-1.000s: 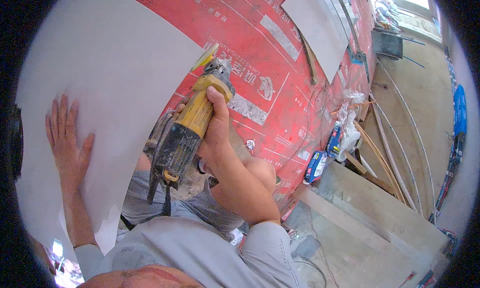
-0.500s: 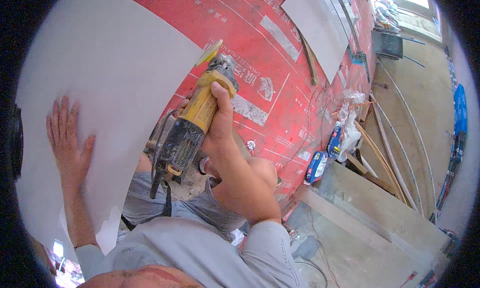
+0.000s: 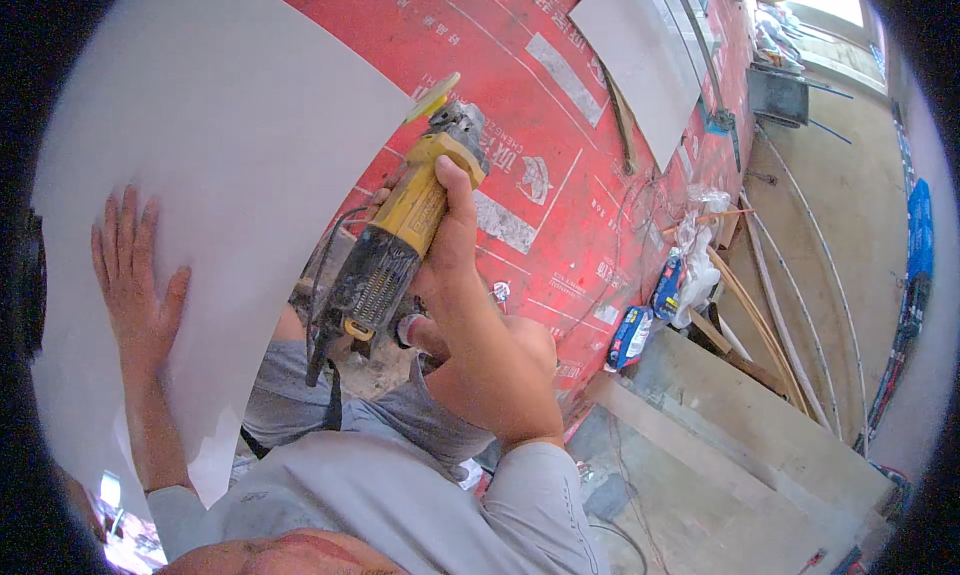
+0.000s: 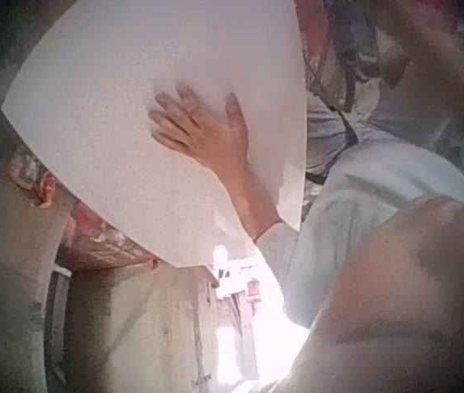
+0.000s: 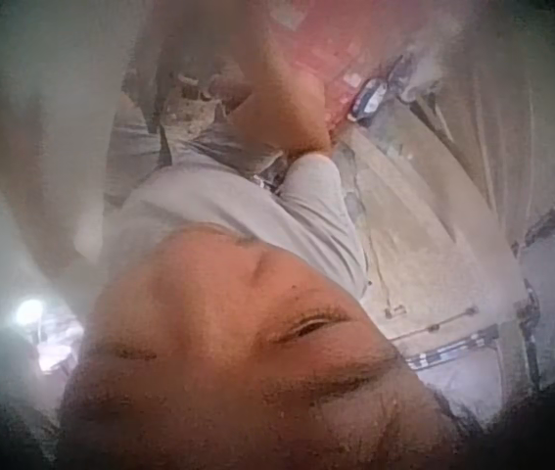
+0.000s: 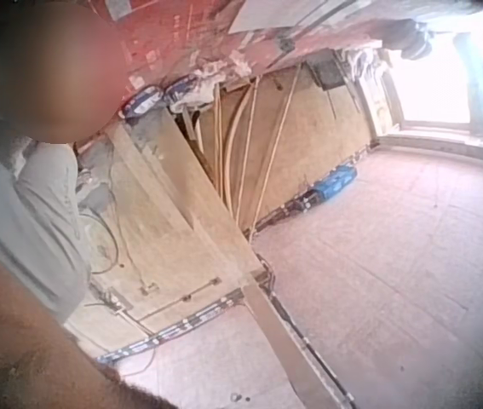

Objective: Grinding the edge of a large white tile using a handheld angle grinder.

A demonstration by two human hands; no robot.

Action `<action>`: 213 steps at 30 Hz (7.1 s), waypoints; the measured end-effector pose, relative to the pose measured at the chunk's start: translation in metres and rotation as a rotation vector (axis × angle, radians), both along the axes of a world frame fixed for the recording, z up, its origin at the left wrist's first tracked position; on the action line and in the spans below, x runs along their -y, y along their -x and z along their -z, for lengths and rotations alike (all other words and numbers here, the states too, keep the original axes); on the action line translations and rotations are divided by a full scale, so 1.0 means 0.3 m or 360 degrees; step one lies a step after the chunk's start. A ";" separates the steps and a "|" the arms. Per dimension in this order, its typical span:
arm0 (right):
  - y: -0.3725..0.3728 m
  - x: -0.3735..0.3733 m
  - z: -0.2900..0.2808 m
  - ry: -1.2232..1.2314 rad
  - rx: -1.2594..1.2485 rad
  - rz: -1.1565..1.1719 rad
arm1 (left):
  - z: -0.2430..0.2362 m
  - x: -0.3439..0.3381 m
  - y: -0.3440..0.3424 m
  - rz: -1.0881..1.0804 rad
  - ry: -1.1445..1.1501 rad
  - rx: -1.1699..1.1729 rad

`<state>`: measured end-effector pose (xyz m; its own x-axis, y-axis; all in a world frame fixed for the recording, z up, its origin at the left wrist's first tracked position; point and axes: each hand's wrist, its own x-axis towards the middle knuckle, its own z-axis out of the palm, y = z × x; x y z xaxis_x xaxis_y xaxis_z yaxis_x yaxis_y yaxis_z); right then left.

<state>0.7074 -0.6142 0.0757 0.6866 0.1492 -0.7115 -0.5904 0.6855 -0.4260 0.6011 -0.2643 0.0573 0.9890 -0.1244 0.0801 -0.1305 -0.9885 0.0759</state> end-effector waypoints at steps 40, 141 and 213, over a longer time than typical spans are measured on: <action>0.007 0.005 0.017 0.0144 -0.0028 -0.0024 | 0.014 0.006 0.005 -0.0090 0.0001 -0.0029; 0.263 -0.082 0.445 0.0157 0.0677 0.0193 | 0.024 -0.002 -0.010 0.0002 -0.0060 0.0027; 0.194 -0.022 0.399 0.0442 0.0651 0.0048 | 0.004 0.052 0.012 -0.0109 -0.0098 -0.0052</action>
